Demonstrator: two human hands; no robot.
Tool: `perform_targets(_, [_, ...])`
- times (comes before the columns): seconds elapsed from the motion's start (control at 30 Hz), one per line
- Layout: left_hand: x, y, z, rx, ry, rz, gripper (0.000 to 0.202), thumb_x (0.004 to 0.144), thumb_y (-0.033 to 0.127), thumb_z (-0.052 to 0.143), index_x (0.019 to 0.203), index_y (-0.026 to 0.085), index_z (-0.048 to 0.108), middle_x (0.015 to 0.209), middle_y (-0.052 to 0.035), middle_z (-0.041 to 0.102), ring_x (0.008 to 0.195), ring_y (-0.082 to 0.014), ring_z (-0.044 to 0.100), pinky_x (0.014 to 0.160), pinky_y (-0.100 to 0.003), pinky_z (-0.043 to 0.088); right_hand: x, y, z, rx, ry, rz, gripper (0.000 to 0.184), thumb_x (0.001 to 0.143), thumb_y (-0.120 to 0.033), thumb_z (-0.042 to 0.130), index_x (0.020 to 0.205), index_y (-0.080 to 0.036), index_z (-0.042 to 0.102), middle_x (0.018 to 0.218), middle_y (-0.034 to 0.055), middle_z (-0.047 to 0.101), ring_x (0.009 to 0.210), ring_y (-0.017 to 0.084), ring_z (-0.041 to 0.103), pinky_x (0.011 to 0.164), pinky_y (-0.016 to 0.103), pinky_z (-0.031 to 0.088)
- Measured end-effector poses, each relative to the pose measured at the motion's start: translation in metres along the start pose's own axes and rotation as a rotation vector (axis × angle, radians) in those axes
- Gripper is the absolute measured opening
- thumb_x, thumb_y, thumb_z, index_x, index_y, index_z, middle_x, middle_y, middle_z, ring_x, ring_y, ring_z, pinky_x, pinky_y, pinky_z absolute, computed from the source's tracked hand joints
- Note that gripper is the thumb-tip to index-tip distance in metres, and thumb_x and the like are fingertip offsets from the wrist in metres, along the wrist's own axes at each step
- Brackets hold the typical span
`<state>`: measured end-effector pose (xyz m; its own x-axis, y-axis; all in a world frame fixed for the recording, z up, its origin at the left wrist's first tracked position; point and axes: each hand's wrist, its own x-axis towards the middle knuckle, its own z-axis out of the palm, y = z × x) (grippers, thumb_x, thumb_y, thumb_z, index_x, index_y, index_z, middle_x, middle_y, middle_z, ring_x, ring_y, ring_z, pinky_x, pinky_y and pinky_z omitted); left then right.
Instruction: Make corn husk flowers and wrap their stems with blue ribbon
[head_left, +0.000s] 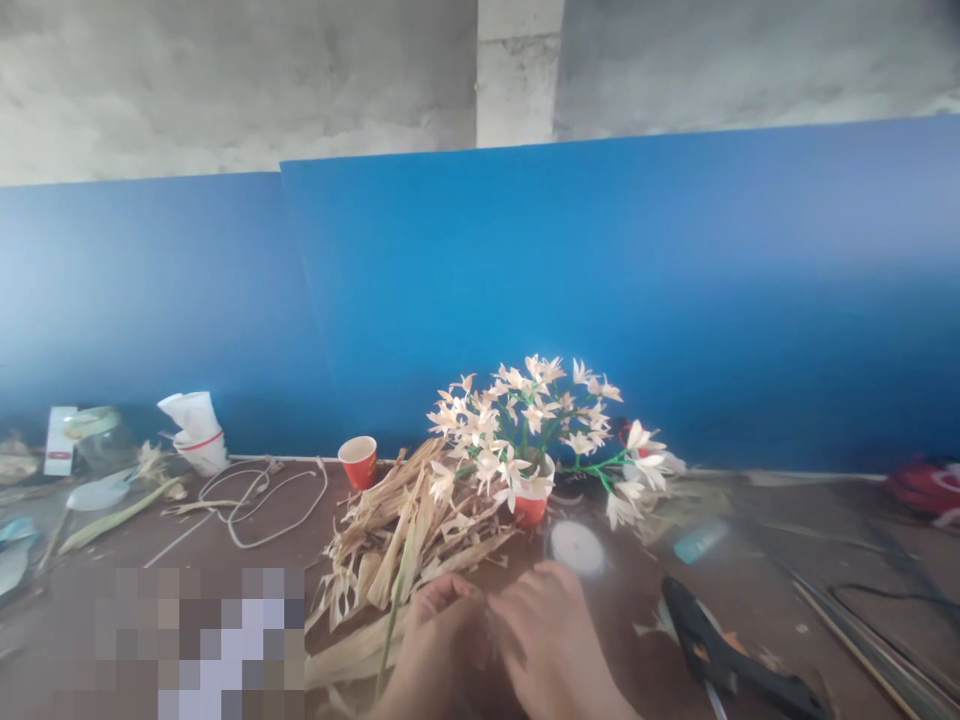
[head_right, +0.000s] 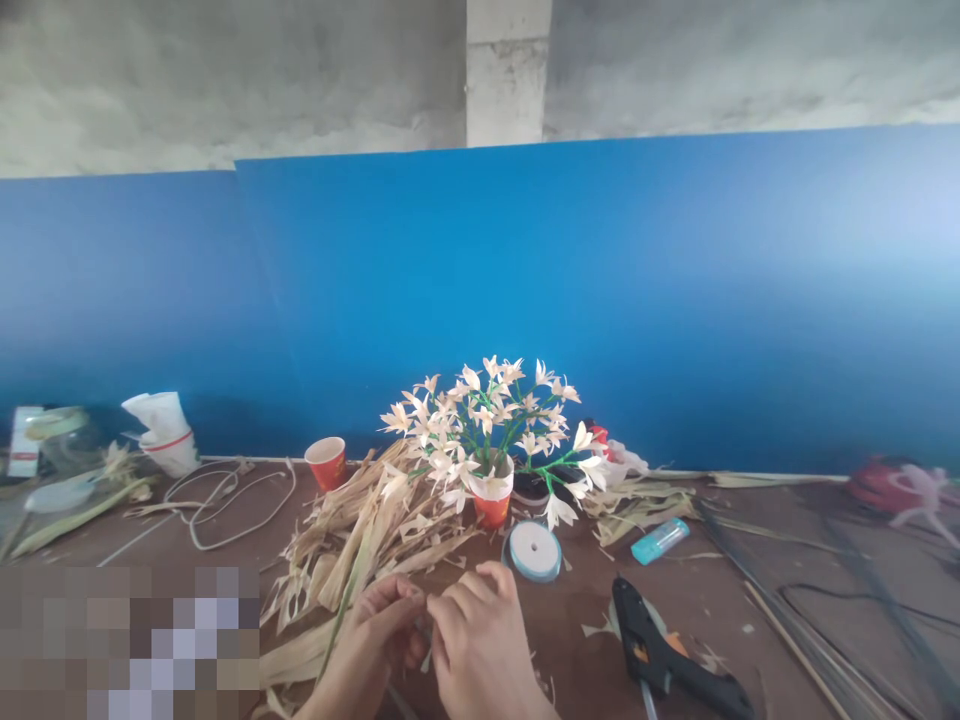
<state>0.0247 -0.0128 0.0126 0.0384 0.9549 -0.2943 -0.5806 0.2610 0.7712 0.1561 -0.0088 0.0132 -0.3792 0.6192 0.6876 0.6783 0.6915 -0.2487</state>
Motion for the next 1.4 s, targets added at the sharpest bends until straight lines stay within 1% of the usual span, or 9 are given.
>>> perform_targets(0.17, [0.007, -0.001, -0.009, 0.077, -0.061, -0.015, 0.035, 0.049, 0.035, 0.083, 0.055, 0.015, 0.054, 0.037, 0.0028, 0.055, 0.031, -0.0079, 0.044, 0.037, -0.019, 0.031, 0.005, 0.001, -0.005, 0.022, -0.013, 0.009, 0.020, 0.076, -0.007, 0.050, 0.063, -0.021, 0.058, 0.055, -0.0036, 0.056, 0.058, 0.012, 0.047, 0.078, 0.031, 0.028])
perform_targets(0.3, [0.011, 0.001, -0.015, 0.162, -0.114, 0.017, 0.034, 0.050, 0.034, 0.083, 0.059, 0.013, 0.058, 0.043, 0.0008, 0.060, 0.037, -0.0086, 0.049, 0.042, -0.020, 0.035, 0.008, 0.002, -0.013, 0.134, -0.168, 0.152, 0.025, 0.081, -0.010, 0.048, 0.067, -0.021, 0.064, 0.058, -0.0020, 0.062, 0.058, 0.012, 0.051, 0.077, 0.032, 0.034])
perform_targets(0.47, [0.007, 0.005, -0.012, 0.222, -0.141, 0.088, 0.036, 0.050, 0.038, 0.084, 0.059, 0.015, 0.058, 0.042, 0.0010, 0.059, 0.039, -0.0100, 0.050, 0.044, -0.022, 0.038, 0.011, 0.006, -0.021, 0.399, -0.264, 0.498, 0.016, 0.079, -0.022, 0.056, 0.073, -0.019, 0.071, 0.071, 0.0042, 0.069, 0.072, 0.020, 0.060, 0.070, 0.032, 0.042])
perform_targets(0.67, [0.001, 0.005, -0.013, 0.241, -0.261, 0.112, 0.034, 0.057, 0.039, 0.081, 0.061, 0.015, 0.058, 0.048, 0.0003, 0.060, 0.042, -0.0106, 0.052, 0.045, -0.022, 0.039, 0.014, 0.016, -0.025, 0.985, -0.541, 0.986, 0.009, 0.061, -0.015, 0.064, 0.070, -0.013, 0.066, 0.056, 0.0015, 0.066, 0.052, 0.014, 0.059, 0.049, 0.022, 0.040])
perform_targets(0.9, [-0.004, 0.009, -0.011, 0.282, -0.229, 0.128, 0.033, 0.061, 0.040, 0.078, 0.062, 0.016, 0.056, 0.045, 0.0031, 0.054, 0.039, -0.0090, 0.048, 0.041, -0.020, 0.035, 0.012, 0.019, -0.022, 1.029, -0.587, 0.930, 0.015, 0.066, -0.020, 0.062, 0.078, -0.012, 0.067, 0.067, 0.0048, 0.069, 0.061, 0.015, 0.062, 0.056, 0.025, 0.045])
perform_targets(1.03, [-0.004, 0.005, -0.008, 0.240, -0.124, 0.149, 0.036, 0.061, 0.043, 0.077, 0.062, 0.018, 0.052, 0.038, 0.0061, 0.049, 0.033, -0.0079, 0.041, 0.038, -0.020, 0.033, 0.012, 0.009, -0.020, 0.584, -0.358, 0.594, 0.026, 0.068, -0.017, 0.063, 0.093, -0.018, 0.066, 0.087, 0.0056, 0.071, 0.082, 0.021, 0.064, 0.080, 0.037, 0.046])
perform_targets(1.13, [-0.004, 0.002, -0.006, 0.230, -0.069, 0.181, 0.036, 0.060, 0.043, 0.078, 0.062, 0.017, 0.053, 0.039, 0.0056, 0.050, 0.034, -0.0081, 0.043, 0.039, -0.020, 0.034, 0.011, 0.001, -0.017, 0.221, -0.180, 0.341, 0.014, 0.072, -0.011, 0.059, 0.077, -0.022, 0.066, 0.072, 0.0005, 0.068, 0.073, 0.019, 0.063, 0.096, 0.048, 0.034])
perform_targets(1.23, [-0.002, 0.002, -0.007, 0.233, -0.093, 0.175, 0.036, 0.059, 0.043, 0.079, 0.061, 0.017, 0.053, 0.038, 0.0043, 0.052, 0.035, -0.0096, 0.046, 0.040, -0.020, 0.035, 0.010, -0.003, -0.017, 0.134, -0.131, 0.211, 0.021, 0.075, -0.005, 0.052, 0.067, -0.021, 0.064, 0.063, -0.0017, 0.065, 0.066, 0.016, 0.061, 0.098, 0.049, 0.029])
perform_targets(1.4, [0.002, 0.007, -0.013, 0.210, -0.251, 0.195, 0.030, 0.059, 0.036, 0.080, 0.060, 0.016, 0.058, 0.045, 0.0019, 0.057, 0.038, -0.0108, 0.051, 0.041, -0.022, 0.039, 0.015, 0.000, -0.029, 0.398, -0.320, 0.495, 0.013, 0.074, -0.014, 0.055, 0.070, -0.017, 0.066, 0.068, 0.0022, 0.068, 0.070, 0.018, 0.061, 0.084, 0.040, 0.042])
